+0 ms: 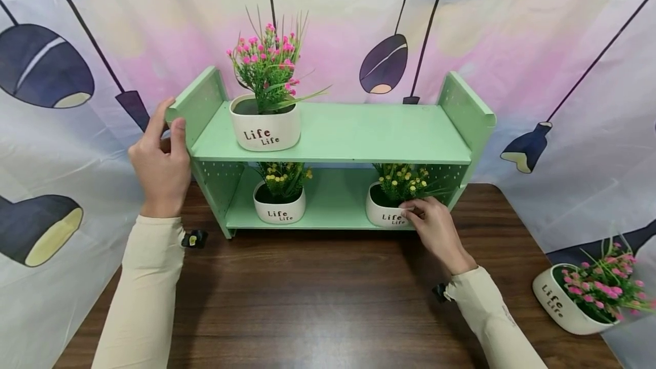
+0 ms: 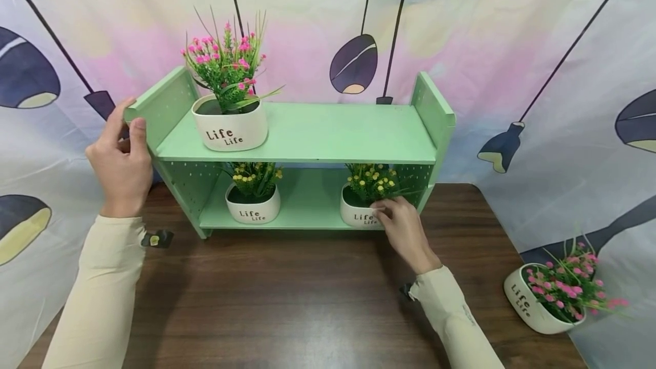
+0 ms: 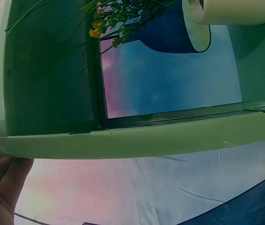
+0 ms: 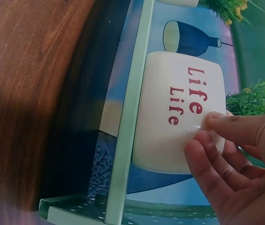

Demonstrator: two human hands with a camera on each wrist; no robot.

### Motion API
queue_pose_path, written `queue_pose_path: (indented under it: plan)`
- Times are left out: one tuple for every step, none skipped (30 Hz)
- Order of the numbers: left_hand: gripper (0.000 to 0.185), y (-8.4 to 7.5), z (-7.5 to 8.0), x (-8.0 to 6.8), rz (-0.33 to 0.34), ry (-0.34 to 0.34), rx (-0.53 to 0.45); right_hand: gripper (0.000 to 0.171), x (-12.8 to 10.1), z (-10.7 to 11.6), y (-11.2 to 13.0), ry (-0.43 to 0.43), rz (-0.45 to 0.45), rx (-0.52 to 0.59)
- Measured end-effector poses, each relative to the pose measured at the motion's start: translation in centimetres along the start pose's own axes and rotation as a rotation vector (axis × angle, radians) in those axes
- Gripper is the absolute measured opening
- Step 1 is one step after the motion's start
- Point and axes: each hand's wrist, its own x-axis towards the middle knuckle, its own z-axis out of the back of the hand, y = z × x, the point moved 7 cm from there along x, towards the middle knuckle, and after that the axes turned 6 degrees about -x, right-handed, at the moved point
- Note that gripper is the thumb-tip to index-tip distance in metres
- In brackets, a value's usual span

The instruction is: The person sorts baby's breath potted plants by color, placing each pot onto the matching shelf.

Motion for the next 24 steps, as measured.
queue_pose_path:
  plan:
    - [0.034,-0.05,0.0,0.04,-0.003,0.001,0.0,0.012,0.11,-0.02,0.02,0.0,0.001,0.002]
    - [0.034,-0.08,0.0,0.07,-0.005,0.002,0.001,0.012,0.2,-0.04,0.04,-0.002,0.002,0.003]
    - [0.034,-0.1,0.0,0.08,-0.006,0.001,0.005,0.012,0.27,-0.04,0.06,-0.004,0.006,0.006]
    - [0.034,-0.14,0.0,0.09,-0.007,0.003,0.005,0.012,0.35,-0.07,0.06,-0.008,0.007,0.006]
    - [0.034,-0.17,0.0,0.08,-0.007,0.003,0.008,0.012,0.41,-0.11,0.03,-0.011,0.006,0.007]
    - [0.034,-0.13,0.0,0.07,-0.006,0.003,0.01,0.012,0.46,-0.14,0.02,-0.014,0.005,0.008]
    - [0.034,-0.08,0.01,0.06,-0.005,0.003,0.011,0.012,0.5,-0.18,0.0,-0.017,0.004,0.011]
    - [0.034,-0.04,0.05,0.04,-0.004,0.002,0.013,0.012,0.54,-0.24,-0.01,-0.017,0.002,0.011]
    - [0.034,-0.01,0.1,0.02,-0.004,-0.001,0.014,0.013,0.57,-0.31,-0.02,-0.017,0.0,0.012]
    - [0.034,0.02,0.09,0.0,-0.003,-0.002,0.011,0.013,0.59,-0.37,-0.09,-0.018,-0.003,0.011]
    - [0.034,0.03,0.08,-0.01,-0.003,-0.003,0.011,0.013,0.61,-0.4,-0.12,-0.018,-0.005,0.011]
    - [0.034,0.04,0.07,0.0,-0.002,-0.005,0.009,0.014,0.62,-0.43,-0.16,-0.019,-0.008,0.013]
    - [0.034,0.03,0.07,0.0,-0.002,-0.007,0.009,0.014,0.63,-0.46,-0.19,-0.019,-0.01,0.014]
    - [0.034,0.03,0.07,0.01,-0.001,-0.008,0.007,0.014,0.64,-0.48,-0.21,-0.019,-0.011,0.014]
    - [0.034,0.01,0.06,0.02,0.001,-0.01,0.008,0.014,0.63,-0.46,-0.2,-0.019,-0.011,0.015]
    - [0.034,0.01,0.06,0.01,0.003,-0.01,0.008,0.014,0.61,-0.45,-0.18,-0.019,-0.011,0.017]
    - [0.034,0.01,0.06,0.0,0.004,-0.01,0.01,0.014,0.6,-0.48,-0.2,-0.019,-0.013,0.018]
    - [0.034,0.0,0.05,-0.01,0.005,-0.01,0.013,0.014,0.59,-0.51,-0.22,-0.018,-0.015,0.02]
    - [0.034,0.0,0.05,-0.02,0.006,-0.011,0.016,0.014,0.58,-0.54,-0.23,-0.017,-0.016,0.022]
    - [0.034,-0.01,0.04,-0.03,0.006,-0.011,0.015,0.014,0.56,-0.55,-0.23,-0.016,-0.018,0.025]
    - [0.034,-0.01,0.03,-0.03,0.005,-0.012,0.018,0.014,0.55,-0.56,-0.23,-0.016,-0.02,0.029]
    - [0.034,0.0,0.02,-0.04,0.004,-0.012,0.02,0.014,0.56,-0.6,-0.27,-0.017,-0.022,0.031]
    - [0.034,0.02,0.02,-0.05,0.004,-0.014,0.023,0.014,0.56,-0.63,-0.31,-0.018,-0.023,0.033]
    - [0.034,0.03,0.0,-0.04,0.003,-0.016,0.025,0.014,0.55,-0.63,-0.31,-0.019,-0.023,0.036]
